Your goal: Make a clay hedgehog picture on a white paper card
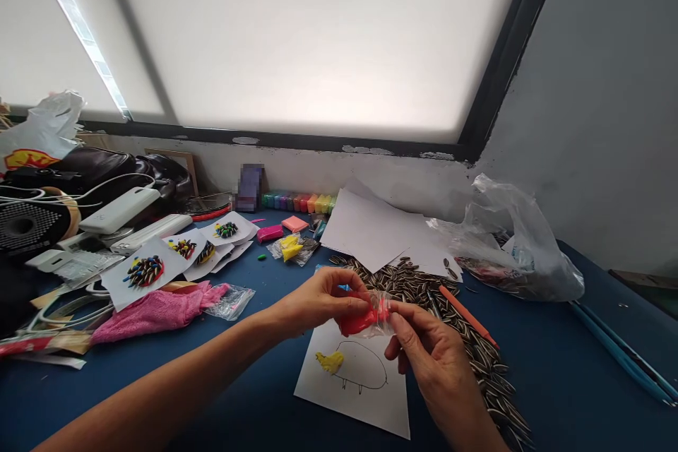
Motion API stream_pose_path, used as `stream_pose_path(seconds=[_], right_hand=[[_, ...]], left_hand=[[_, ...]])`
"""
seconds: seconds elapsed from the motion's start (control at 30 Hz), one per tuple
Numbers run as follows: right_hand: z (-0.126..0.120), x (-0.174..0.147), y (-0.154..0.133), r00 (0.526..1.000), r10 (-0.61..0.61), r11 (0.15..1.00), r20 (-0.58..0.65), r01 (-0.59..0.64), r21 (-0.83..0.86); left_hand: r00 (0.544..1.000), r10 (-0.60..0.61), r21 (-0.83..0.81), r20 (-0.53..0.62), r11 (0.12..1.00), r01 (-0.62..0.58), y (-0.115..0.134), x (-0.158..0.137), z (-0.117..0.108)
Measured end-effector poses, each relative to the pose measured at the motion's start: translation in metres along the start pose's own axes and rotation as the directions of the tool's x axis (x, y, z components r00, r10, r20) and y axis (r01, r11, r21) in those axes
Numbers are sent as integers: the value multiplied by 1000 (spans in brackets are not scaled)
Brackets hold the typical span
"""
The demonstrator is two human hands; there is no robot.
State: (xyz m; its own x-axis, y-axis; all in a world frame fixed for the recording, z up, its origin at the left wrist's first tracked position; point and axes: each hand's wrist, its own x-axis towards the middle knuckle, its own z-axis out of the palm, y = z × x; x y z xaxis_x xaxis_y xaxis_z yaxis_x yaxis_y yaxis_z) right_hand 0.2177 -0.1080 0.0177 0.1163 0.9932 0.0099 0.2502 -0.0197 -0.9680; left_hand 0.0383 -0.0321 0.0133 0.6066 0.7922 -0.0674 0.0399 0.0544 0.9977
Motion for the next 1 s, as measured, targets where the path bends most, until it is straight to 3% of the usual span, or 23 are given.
stream_pose_path(seconds=[0.2, 0.33, 0.53, 0.67, 1.0], right_hand=[[2, 2, -4, 993, 103, 995, 61, -103, 2], [5, 2, -1, 988, 148, 989, 51, -149, 18], [4, 0, 0, 999, 43, 999, -25, -43, -7], [3, 2, 1, 998, 43, 999, -41, -43, 2], [4, -1, 0, 998, -27, 998, -63, 24, -51]], left_hand=[[995, 71, 24, 66, 997, -73, 0, -1, 0], [997, 19, -9, 81, 1000, -18, 2, -4, 3], [993, 45, -149, 111, 988, -28, 3, -4, 4], [989, 62, -229, 136, 973, -30, 1, -2, 0], [990, 34, -205, 136, 979, -5, -3, 1, 2]])
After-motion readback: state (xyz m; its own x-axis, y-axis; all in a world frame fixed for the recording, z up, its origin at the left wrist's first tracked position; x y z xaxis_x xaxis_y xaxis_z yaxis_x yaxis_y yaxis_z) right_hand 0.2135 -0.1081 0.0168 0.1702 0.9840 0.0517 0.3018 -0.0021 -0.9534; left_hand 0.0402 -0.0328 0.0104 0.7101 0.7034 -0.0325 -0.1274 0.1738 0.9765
